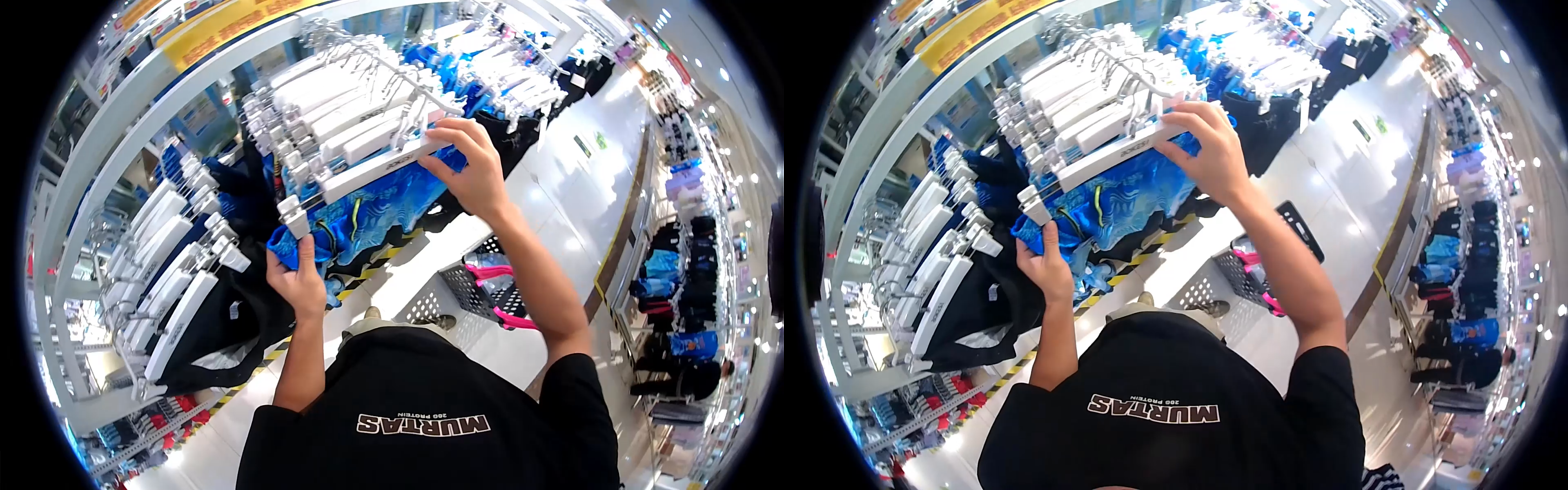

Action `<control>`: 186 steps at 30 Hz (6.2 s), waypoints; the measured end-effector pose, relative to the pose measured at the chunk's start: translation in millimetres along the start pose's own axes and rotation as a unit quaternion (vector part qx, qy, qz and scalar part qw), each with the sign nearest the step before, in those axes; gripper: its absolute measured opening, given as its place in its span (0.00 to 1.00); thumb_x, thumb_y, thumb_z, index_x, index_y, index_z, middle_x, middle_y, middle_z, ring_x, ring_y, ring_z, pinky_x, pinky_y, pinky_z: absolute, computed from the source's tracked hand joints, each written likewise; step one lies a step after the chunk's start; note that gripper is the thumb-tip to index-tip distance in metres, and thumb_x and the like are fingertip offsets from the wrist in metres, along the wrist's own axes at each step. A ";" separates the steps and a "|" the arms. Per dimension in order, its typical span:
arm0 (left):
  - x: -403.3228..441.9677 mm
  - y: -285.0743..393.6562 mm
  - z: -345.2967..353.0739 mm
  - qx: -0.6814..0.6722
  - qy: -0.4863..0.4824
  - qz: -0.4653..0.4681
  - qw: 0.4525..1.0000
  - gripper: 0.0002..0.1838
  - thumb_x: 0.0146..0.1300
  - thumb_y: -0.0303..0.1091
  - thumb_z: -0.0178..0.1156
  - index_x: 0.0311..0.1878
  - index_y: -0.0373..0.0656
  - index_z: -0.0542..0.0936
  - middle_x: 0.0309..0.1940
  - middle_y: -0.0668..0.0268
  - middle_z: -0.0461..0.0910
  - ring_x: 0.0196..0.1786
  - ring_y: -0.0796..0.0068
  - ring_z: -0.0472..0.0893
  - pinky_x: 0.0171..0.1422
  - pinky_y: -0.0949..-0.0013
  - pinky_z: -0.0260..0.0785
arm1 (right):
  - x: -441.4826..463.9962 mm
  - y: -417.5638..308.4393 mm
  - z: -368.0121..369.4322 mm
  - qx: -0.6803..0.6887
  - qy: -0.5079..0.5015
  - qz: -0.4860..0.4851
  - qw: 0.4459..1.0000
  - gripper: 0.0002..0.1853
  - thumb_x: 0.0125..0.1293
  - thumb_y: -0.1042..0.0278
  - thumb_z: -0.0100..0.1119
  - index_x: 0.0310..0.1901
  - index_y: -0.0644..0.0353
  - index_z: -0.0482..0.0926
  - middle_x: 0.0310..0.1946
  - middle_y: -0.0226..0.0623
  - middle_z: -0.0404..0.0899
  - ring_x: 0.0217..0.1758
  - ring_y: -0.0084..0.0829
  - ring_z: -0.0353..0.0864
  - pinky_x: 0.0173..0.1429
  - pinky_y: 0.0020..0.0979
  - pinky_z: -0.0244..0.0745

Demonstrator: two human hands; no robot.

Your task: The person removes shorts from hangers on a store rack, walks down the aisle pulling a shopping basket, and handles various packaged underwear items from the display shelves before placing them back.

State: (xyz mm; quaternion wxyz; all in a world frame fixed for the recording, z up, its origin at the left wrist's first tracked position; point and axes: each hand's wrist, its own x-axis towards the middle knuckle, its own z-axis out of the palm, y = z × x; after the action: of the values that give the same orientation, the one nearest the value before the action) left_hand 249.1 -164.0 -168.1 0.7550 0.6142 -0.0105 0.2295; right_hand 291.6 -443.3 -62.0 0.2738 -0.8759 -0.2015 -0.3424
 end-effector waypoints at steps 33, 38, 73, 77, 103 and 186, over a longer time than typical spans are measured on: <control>-68.7 20.8 200.3 -0.045 -0.398 0.131 0.907 0.06 0.60 0.18 0.62 0.41 0.35 0.81 0.44 0.56 0.83 0.51 0.60 0.82 0.60 0.63 0.71 | -418.8 149.6 -124.2 -0.422 -0.055 0.540 0.726 0.15 0.62 0.49 0.65 0.39 0.50 0.79 0.37 0.35 0.79 0.47 0.42 0.78 0.56 0.49 0.64; -44.8 29.4 283.4 0.035 -0.381 0.239 0.892 0.09 0.59 0.21 0.65 0.43 0.38 0.81 0.49 0.58 0.83 0.56 0.59 0.80 0.64 0.61 0.68 | -418.2 202.7 -150.3 -0.425 -0.050 0.532 0.731 0.16 0.62 0.46 0.64 0.38 0.50 0.78 0.37 0.36 0.79 0.47 0.43 0.78 0.54 0.50 0.65; -3.6 5.4 390.6 0.462 -0.159 0.405 0.773 0.10 0.53 0.35 0.71 0.40 0.48 0.87 0.45 0.69 0.78 0.53 0.64 0.72 0.60 0.61 0.61 | -406.6 394.1 -231.6 -0.400 0.005 0.489 0.775 0.22 0.62 0.48 0.65 0.52 0.52 0.81 0.46 0.33 0.80 0.54 0.41 0.76 0.65 0.50 0.59; 10.5 16.8 393.2 0.435 -0.205 0.341 0.807 0.08 0.54 0.36 0.70 0.37 0.46 0.85 0.39 0.66 0.80 0.49 0.63 0.75 0.58 0.61 0.61 | -404.2 399.5 -234.2 -0.393 -0.009 0.500 0.772 0.22 0.63 0.47 0.63 0.53 0.51 0.80 0.47 0.33 0.80 0.55 0.41 0.76 0.66 0.51 0.59; -240.4 -40.4 404.8 0.102 -0.401 0.203 0.888 0.10 0.53 0.20 0.64 0.37 0.43 0.78 0.32 0.63 0.78 0.35 0.61 0.76 0.46 0.60 0.65 | -314.7 197.0 -224.8 0.474 0.108 0.488 0.724 0.24 0.72 0.61 0.61 0.64 0.66 0.71 0.52 0.35 0.78 0.52 0.25 0.77 0.56 0.29 0.74; -211.7 -131.1 458.1 -0.270 -0.495 -0.616 0.551 0.25 0.78 0.39 0.49 0.68 0.30 0.68 0.62 0.50 0.77 0.61 0.60 0.80 0.69 0.58 0.73 | -413.8 157.6 -434.4 0.326 0.435 0.456 0.705 0.39 0.47 0.73 0.60 0.67 0.69 0.66 0.58 0.45 0.77 0.62 0.41 0.79 0.70 0.38 0.71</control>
State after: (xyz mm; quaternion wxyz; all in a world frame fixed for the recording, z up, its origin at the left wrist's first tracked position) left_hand 228.8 -680.0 -239.7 0.7177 0.2544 -0.0631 -0.6452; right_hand -119.0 -901.2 -142.3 0.7220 -0.4711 0.2647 -0.4321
